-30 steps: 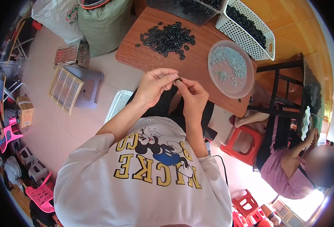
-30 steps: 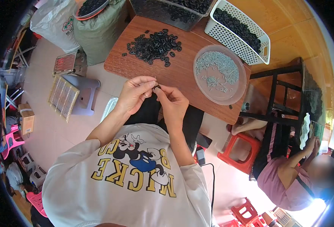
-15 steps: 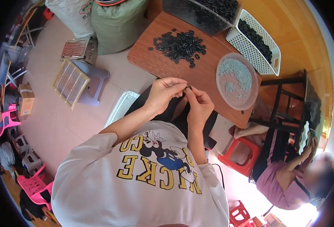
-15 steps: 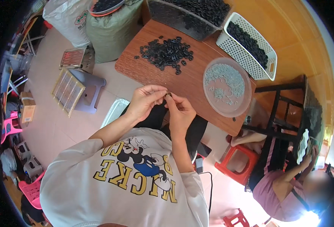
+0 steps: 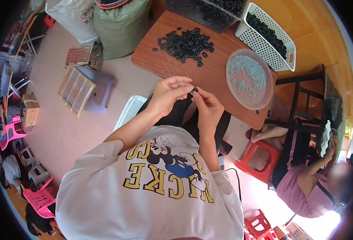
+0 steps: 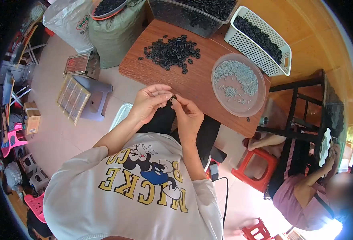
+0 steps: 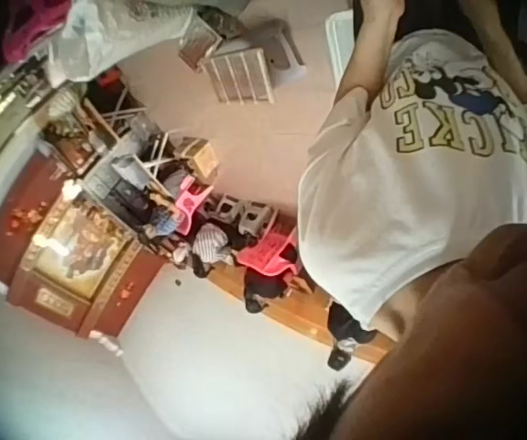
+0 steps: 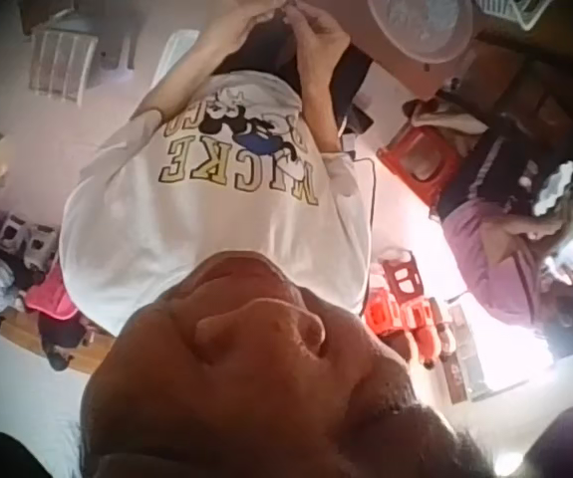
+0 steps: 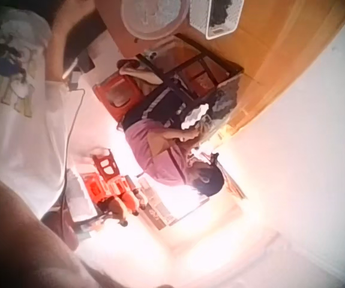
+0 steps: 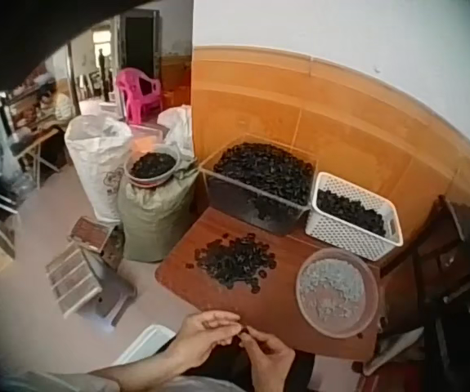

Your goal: The person assembles small black plastic components by hand at a table.

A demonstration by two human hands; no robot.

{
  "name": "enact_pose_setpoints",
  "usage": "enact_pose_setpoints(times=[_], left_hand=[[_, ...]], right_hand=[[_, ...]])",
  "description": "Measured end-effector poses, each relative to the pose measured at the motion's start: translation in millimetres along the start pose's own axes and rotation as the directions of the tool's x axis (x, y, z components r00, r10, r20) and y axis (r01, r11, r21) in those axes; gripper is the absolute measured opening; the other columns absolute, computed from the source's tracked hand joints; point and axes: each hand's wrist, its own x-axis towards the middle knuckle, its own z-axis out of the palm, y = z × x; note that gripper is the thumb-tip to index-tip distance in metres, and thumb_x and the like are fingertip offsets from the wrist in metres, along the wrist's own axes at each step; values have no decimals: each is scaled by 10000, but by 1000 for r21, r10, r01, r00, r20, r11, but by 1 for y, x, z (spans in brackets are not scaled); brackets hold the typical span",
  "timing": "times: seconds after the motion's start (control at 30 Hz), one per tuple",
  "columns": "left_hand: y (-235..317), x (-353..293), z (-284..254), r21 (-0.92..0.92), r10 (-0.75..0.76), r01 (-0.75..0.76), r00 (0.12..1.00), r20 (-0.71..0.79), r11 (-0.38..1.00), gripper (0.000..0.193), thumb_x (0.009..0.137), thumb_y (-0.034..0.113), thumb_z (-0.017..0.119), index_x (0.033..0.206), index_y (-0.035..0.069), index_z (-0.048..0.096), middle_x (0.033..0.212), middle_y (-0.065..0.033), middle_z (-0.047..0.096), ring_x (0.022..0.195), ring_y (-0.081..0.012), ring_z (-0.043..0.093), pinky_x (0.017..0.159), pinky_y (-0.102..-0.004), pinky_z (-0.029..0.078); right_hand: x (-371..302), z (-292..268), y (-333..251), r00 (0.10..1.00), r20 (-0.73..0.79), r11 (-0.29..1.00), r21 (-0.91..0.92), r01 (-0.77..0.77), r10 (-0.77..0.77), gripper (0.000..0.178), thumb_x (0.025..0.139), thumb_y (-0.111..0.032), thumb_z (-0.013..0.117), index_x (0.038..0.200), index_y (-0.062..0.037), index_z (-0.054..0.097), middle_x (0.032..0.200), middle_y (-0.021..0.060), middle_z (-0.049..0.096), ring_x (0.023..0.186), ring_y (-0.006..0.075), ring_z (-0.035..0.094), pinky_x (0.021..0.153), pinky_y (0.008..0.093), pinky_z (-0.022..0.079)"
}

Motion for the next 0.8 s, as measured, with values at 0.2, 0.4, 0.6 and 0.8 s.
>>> enact_pose_setpoints(times=[0.2, 0.4, 0.6, 0.8], left_hand=[[3, -1, -5, 181, 79, -95, 992, 95, 979, 267, 805, 11, 672, 1065, -15, 617, 890, -68, 663, 767, -94, 602, 657, -207, 461], [10, 4, -11, 269, 3, -47, 987, 163, 962, 286, 808, 19, 671, 1087, -18, 617, 906, -75, 664, 776, -104, 601, 682, -221, 461], [9, 6, -8, 171, 5, -29, 990, 143, 985, 290, 803, 49, 685, 1073, -29, 618, 890, -85, 666, 761, -100, 609, 661, -208, 481], [5, 6, -5, 154, 28, -35, 999, 45, 987, 284, 800, 53, 697, 1068, -6, 624, 882, -72, 666, 717, -89, 595, 638, -206, 476]], right_hand=[[-8, -2, -4, 1000, 6, 993, -115, -7, 8, 163, 811, -18, 672, 967, 27, 680, 756, 21, 648, 660, 49, 566, 600, 166, 426], [-8, 3, -6, 1000, 8, 995, -102, -5, 6, 138, 810, 1, 654, 939, 45, 677, 730, 35, 646, 626, 48, 559, 575, 161, 414], [-5, 2, -4, 1000, -28, 999, -36, -14, 13, 141, 807, -9, 668, 940, 37, 680, 735, 28, 646, 630, 46, 557, 578, 164, 419], [-5, 2, -2, 998, -52, 997, -69, 30, -34, 137, 807, -13, 674, 935, 32, 682, 748, 23, 650, 647, 52, 567, 606, 173, 443]])
